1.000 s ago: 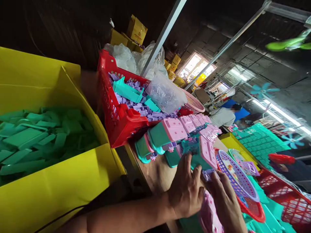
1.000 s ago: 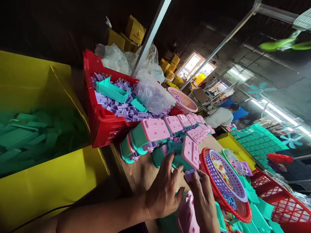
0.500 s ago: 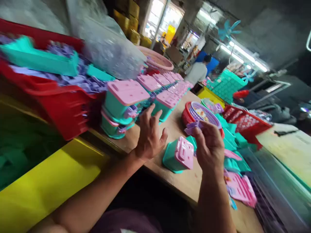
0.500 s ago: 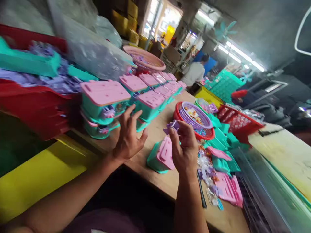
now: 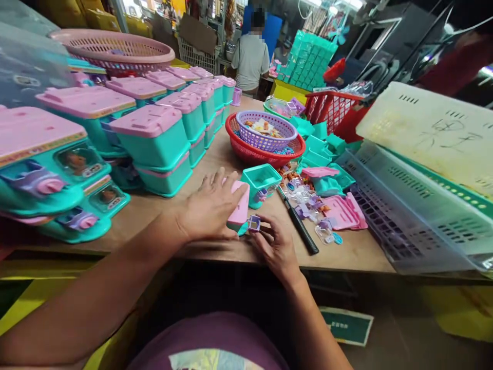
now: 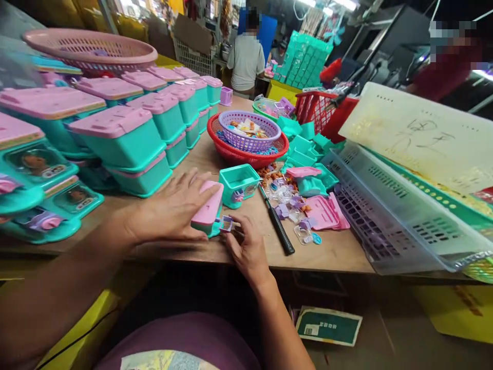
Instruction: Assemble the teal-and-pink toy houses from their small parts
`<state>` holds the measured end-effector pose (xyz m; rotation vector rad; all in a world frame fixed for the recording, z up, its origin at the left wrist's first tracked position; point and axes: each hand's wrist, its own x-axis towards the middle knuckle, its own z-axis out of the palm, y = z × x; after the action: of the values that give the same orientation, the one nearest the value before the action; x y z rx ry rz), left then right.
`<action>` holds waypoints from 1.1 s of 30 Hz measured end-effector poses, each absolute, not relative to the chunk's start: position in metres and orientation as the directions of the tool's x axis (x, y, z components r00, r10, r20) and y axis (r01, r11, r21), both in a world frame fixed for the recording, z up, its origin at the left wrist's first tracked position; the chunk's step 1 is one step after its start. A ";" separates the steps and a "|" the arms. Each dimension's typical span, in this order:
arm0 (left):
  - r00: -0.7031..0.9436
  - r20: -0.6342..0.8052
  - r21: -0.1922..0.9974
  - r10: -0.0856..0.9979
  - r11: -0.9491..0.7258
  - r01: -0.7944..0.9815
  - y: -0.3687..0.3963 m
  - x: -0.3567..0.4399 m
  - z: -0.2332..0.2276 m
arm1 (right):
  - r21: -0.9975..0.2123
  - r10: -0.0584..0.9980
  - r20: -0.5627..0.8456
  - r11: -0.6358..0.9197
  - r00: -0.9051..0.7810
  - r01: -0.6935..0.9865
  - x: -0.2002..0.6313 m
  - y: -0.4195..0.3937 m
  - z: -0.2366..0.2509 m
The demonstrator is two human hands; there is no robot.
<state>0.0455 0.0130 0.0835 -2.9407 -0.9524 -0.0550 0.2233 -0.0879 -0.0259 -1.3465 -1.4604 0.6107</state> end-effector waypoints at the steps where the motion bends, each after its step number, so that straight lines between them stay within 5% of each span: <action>1: 0.815 0.010 -0.047 0.579 -0.814 0.579 0.017 0.051 0.088 | -0.866 0.933 0.338 0.255 0.128 0.429 0.226 -0.087 -0.025; 5: 0.847 -0.027 0.036 0.532 -0.846 0.532 0.027 0.062 0.088 | -0.901 0.921 0.349 0.279 0.173 0.331 0.230 -0.084 -0.024; 13: 0.851 0.259 0.358 0.458 -0.864 0.356 0.020 0.037 0.072 | -0.889 0.882 0.446 0.417 0.152 0.188 0.228 -0.090 -0.025; 22: 0.784 0.361 0.371 0.505 -0.849 0.376 0.006 0.026 0.066 | -0.585 0.692 0.722 0.619 -0.011 0.524 0.218 -0.099 -0.016; 33: 0.795 0.435 0.327 0.423 -0.897 0.297 0.003 0.023 0.063 | -0.516 0.750 0.656 0.528 -0.086 0.674 0.223 -0.103 -0.005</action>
<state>0.0234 0.0029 0.0625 -3.2055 -0.6536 -0.8742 0.2231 -0.1031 -0.0050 -1.1850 -1.8017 0.0981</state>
